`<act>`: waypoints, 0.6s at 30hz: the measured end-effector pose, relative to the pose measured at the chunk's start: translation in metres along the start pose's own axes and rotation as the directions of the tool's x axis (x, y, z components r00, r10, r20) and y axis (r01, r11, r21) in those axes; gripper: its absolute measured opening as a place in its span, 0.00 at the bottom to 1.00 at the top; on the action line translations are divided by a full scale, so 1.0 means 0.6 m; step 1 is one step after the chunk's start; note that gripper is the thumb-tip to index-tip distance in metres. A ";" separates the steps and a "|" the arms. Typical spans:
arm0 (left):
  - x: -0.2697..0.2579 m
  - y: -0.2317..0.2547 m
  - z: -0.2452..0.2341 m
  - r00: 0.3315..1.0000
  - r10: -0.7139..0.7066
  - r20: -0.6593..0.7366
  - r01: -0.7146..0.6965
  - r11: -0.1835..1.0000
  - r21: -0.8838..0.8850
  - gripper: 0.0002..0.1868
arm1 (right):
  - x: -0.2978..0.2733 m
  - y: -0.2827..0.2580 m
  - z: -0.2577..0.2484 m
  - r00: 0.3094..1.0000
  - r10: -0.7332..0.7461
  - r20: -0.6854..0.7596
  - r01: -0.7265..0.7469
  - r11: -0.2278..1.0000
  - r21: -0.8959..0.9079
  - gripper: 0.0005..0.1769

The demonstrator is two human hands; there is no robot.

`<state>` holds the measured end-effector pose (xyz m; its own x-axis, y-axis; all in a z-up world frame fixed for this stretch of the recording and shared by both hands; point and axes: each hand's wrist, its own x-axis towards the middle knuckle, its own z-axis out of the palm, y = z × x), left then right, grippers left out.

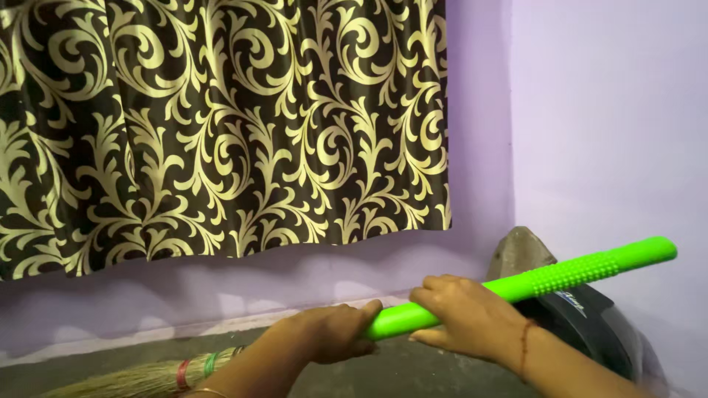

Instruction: The person folds a green shirt, moves a broom and a plastic bottle, and then places a black helmet onto a shelf inside a closet.

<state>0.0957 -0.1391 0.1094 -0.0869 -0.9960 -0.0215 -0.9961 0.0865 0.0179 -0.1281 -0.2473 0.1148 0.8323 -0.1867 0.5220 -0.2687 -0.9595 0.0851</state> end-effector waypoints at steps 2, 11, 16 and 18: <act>-0.003 -0.012 0.000 0.999 -0.040 0.022 0.040 0.999 -0.001 0.26 | 0.002 -0.006 -0.001 1.000 0.026 0.011 -0.026 1.000 -0.015 0.25; -0.128 -0.116 0.001 0.962 -0.264 -0.064 0.268 0.961 0.066 0.25 | 0.046 0.013 -0.019 0.913 0.102 0.396 -0.014 0.975 -0.220 0.28; -0.146 -0.171 0.027 0.848 -0.482 -0.219 0.516 0.844 0.143 0.29 | 0.141 0.027 -0.020 0.954 -0.036 0.297 0.143 0.927 -0.346 0.28; -0.147 -0.189 0.041 0.816 -0.459 -0.352 0.551 0.801 0.233 0.20 | 0.162 0.027 -0.001 0.954 -0.062 0.292 0.168 0.921 -0.353 0.29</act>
